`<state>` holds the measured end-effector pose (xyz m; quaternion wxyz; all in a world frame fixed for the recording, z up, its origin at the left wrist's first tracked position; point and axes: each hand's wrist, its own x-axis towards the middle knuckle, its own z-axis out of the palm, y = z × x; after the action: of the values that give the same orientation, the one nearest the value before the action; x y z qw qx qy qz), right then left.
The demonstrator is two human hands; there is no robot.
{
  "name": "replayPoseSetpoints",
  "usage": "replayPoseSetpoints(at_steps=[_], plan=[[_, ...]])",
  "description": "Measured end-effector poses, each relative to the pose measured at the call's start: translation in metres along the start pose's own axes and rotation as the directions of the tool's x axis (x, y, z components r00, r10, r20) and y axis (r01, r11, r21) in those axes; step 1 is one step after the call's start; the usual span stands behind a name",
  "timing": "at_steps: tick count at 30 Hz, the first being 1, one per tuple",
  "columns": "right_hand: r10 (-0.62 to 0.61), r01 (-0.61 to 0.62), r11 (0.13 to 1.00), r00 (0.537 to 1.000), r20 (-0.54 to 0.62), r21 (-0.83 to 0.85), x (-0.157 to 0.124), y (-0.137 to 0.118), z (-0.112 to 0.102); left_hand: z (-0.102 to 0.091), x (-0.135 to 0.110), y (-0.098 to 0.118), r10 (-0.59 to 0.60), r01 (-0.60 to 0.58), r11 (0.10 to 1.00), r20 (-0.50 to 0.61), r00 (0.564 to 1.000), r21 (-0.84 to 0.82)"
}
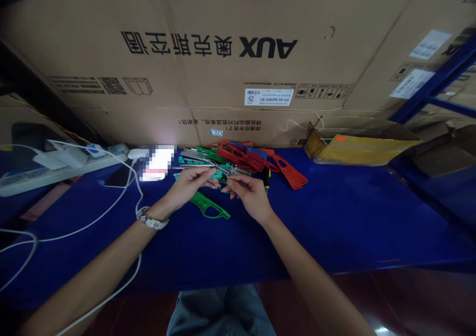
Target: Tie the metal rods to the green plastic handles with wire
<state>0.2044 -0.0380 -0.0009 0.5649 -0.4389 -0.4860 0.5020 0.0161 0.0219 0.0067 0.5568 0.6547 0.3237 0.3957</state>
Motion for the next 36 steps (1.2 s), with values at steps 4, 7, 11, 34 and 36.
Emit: replayPoseSetpoints(at_steps=[4,7,11,34,36], plan=[[0.018,-0.018,0.999,1.0,-0.005,0.034,0.0,0.0,0.001,0.0,0.0,0.001,0.018,-0.018,1.0,0.003,1.0,0.021],[0.016,-0.016,0.999,1.0,-0.017,0.028,0.001,0.0,0.001,-0.002,-0.001,0.003,0.054,-0.054,0.996,0.004,0.999,0.069],[0.008,-0.008,1.0,0.999,-0.032,0.021,0.001,-0.001,0.0,-0.004,-0.003,0.006,0.103,-0.107,0.989,0.044,0.994,0.098],[0.044,-0.044,0.999,0.998,-0.035,-0.003,0.004,0.004,-0.001,0.001,0.0,-0.005,0.065,-0.069,0.992,-0.05,0.997,-0.101],[0.056,-0.056,0.998,0.998,-0.034,0.011,0.004,0.003,-0.001,0.001,0.0,-0.004,0.069,-0.072,0.993,-0.039,0.997,-0.095]])
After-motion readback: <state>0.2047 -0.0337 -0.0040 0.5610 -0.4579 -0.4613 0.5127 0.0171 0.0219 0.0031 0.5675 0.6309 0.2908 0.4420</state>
